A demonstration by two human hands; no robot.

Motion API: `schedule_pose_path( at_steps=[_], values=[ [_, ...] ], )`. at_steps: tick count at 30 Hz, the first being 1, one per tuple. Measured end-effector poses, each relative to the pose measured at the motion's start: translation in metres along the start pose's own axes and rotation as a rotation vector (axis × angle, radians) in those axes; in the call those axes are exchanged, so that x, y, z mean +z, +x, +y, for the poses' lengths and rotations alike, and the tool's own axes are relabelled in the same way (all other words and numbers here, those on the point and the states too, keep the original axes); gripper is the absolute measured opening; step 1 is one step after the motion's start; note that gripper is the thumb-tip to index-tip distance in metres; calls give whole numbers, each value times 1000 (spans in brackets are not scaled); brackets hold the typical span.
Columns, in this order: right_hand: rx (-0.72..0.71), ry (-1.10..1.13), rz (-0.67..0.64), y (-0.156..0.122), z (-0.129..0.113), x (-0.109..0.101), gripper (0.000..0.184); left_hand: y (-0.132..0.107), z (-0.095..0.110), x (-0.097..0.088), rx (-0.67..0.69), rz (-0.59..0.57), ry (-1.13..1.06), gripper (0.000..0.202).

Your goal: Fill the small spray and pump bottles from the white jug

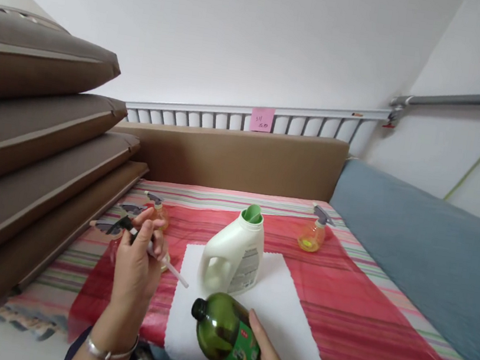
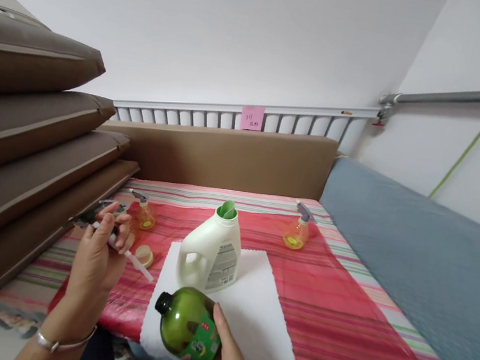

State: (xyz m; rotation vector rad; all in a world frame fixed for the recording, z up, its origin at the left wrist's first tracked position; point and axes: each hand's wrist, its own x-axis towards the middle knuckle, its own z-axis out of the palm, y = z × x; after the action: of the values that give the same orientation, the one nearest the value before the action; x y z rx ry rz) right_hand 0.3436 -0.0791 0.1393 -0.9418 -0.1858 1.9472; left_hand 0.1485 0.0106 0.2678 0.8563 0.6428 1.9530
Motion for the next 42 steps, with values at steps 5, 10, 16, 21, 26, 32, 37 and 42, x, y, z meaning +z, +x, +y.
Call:
schedule_pose_path(
  at_steps=[5, 10, 16, 21, 26, 32, 37, 42],
  values=[
    [-64, 53, 24, -10, -5, 17, 39, -20, -7, 12, -24, 20, 8, 33],
    [-80, 76, 15, -15, -5, 26, 40, -36, -17, 21, -48, 19, 3, 33],
    [-164, 77, -57, -21, -4, 38, 51, -59, -31, 18, -166, 5, 71, 38],
    [-319, 53, -131, -28, -2, 39, 69, -72, -40, 11, -253, -53, 59, 40],
    [-437, 22, -283, -43, -2, 39, 82, -75, -38, 9, -296, -98, 72, 42],
    [-255, -159, -336, -37, -3, 22, 68, -74, -33, 5, -322, -186, 135, 40],
    [228, -35, -500, -28, -2, 7, 102, -71, -26, 1, -442, -455, 113, 34],
    [130, 49, -640, -29, 3, 8, 95, -73, -24, 2, -355, -465, 152, 24]
  ],
)
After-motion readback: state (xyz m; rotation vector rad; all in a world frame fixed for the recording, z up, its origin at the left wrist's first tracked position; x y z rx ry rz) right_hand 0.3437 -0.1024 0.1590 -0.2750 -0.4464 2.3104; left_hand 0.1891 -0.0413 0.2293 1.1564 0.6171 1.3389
